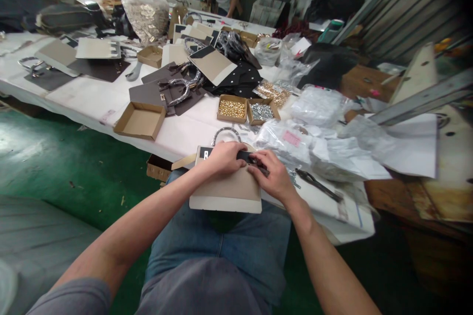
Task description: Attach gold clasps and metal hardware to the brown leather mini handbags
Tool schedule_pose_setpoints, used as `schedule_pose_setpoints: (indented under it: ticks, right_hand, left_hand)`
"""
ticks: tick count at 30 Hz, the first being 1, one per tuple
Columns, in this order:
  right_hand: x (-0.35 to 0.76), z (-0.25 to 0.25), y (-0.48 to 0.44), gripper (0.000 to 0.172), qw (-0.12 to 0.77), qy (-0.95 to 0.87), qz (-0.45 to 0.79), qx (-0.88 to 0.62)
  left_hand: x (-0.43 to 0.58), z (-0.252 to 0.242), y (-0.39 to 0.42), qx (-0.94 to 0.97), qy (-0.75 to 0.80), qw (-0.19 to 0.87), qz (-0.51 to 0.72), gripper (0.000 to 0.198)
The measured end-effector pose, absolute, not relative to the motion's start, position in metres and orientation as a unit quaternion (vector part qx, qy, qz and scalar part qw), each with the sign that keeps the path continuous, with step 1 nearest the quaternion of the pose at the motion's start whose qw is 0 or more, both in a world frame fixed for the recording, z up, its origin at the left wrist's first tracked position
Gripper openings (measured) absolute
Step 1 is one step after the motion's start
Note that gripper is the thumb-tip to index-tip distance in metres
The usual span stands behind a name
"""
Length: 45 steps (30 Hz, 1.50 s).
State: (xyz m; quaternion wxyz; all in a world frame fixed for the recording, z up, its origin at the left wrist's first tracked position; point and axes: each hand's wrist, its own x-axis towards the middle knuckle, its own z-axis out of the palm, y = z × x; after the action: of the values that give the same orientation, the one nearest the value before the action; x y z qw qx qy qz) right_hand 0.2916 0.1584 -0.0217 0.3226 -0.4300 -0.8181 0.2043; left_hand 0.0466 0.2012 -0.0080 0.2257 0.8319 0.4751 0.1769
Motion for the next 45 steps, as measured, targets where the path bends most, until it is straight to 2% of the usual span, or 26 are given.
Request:
schedule_pose_setpoints:
  ticks: [6, 12, 20, 36, 40, 45]
  right_hand:
    - [0.297, -0.019, 0.169, 0.023, 0.331, -0.82, 0.2, -0.422]
    - [0.3, -0.02, 0.166, 0.029, 0.315, -0.838, 0.192, -0.402]
    - [0.291, -0.026, 0.163, 0.03, 0.358, -0.81, 0.176, -0.429]
    - [0.293, -0.023, 0.157, 0.036, 0.317, -0.828, 0.168, -0.431]
    - [0.299, -0.019, 0.155, 0.046, 0.28, -0.842, 0.19, -0.419]
    - [0.304, -0.013, 0.164, 0.038, 0.277, -0.84, 0.225, -0.409]
  left_hand:
    - [0.046, -0.004, 0.2, 0.833, 0.474, 0.229, 0.17, 0.046]
    - [0.046, -0.005, 0.2, 0.832, 0.475, 0.228, 0.173, 0.048]
    - [0.045, -0.004, 0.198, 0.829, 0.474, 0.235, 0.18, 0.044]
    - [0.045, -0.002, 0.197, 0.821, 0.484, 0.245, 0.181, 0.048]
    - [0.045, -0.002, 0.197, 0.817, 0.485, 0.25, 0.186, 0.049]
    - [0.046, -0.003, 0.199, 0.817, 0.486, 0.25, 0.185, 0.047]
